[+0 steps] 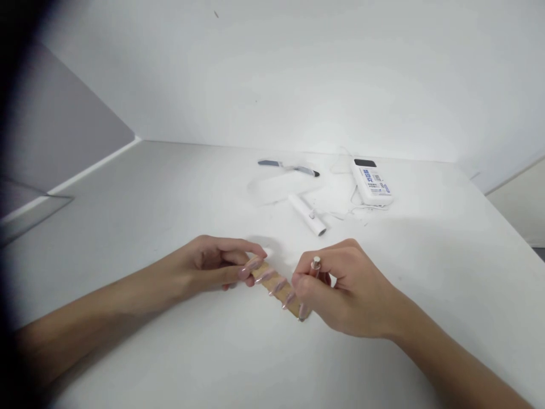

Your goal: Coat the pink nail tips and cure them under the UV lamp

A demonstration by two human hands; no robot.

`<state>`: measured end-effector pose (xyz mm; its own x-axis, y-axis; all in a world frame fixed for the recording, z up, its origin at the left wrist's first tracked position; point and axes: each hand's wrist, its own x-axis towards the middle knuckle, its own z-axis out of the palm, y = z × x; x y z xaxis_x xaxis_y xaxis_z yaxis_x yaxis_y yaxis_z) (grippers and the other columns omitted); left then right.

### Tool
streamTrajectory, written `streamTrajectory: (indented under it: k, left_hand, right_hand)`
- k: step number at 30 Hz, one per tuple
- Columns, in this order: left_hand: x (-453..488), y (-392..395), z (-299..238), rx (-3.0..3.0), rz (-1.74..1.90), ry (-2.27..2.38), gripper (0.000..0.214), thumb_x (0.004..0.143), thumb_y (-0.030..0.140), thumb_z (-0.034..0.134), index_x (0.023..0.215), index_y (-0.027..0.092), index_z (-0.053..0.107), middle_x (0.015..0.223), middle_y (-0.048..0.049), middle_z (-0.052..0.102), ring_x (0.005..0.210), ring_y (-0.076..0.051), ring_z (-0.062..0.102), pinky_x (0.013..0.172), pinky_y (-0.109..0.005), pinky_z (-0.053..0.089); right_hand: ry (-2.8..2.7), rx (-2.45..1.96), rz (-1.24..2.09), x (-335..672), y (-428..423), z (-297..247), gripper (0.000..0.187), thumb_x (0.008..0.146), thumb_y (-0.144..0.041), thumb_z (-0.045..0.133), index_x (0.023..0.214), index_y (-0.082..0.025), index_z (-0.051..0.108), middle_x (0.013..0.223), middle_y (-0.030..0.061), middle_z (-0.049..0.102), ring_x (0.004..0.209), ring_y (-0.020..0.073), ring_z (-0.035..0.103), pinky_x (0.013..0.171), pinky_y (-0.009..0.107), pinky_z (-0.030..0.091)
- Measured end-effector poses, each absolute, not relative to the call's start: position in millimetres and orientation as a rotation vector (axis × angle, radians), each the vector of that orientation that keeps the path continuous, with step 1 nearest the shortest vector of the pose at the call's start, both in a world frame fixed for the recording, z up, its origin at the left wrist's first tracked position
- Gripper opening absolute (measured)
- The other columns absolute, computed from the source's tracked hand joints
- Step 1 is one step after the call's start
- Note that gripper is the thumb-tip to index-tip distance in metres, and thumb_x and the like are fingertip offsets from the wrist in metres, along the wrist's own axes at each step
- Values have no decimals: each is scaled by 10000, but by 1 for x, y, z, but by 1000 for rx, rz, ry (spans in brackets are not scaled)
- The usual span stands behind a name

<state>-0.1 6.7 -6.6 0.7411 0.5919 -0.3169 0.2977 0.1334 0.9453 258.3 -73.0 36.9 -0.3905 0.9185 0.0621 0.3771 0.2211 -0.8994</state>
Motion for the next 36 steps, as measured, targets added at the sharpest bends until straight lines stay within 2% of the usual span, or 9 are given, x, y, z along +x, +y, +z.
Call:
streamTrajectory:
  k: [9,14,19,26,36]
  left_hand:
    - [0,8,-5,1461,243,773,277,905,382,672,1140,234,690,728,4,603,657,-129,453,580,-244,353]
    - [-1,7,-5,1469,233,770,267,914,387,660,1133,238,693,761,-4,646,661,-128,459,589,-247,359]
    - [-3,5,-8,1463,228,789,283,899,393,672,1139,243,692,811,-17,677,684,-138,487,598,-251,372]
    - [-1,7,-7,1460,226,798,291,889,386,684,1141,240,695,773,-9,661,673,-137,485,591,-250,372]
    - [0,9,-6,1459,236,773,272,907,396,669,1135,249,697,798,-12,675,669,-129,475,584,-242,357]
  right_hand:
    - [-1869,-1129,1140,255,-72,37,288,816,-83,450,560,-180,541,525,-57,616,433,53,454,434,177,330]
    - [-1884,-1151,1090,258,-72,37,285,822,-99,471,553,-187,507,490,-63,527,430,60,442,415,182,321]
    - [-1846,-1253,930,263,-71,38,264,823,-103,467,582,-200,511,485,-66,479,438,72,500,403,185,322]
    - [-1911,-1215,977,258,-72,34,302,854,-135,472,556,-184,464,492,-65,410,441,59,372,425,194,296]
    - [-1863,-1121,1122,254,-72,35,265,799,-76,453,569,-179,534,513,-54,581,440,56,470,429,173,330]
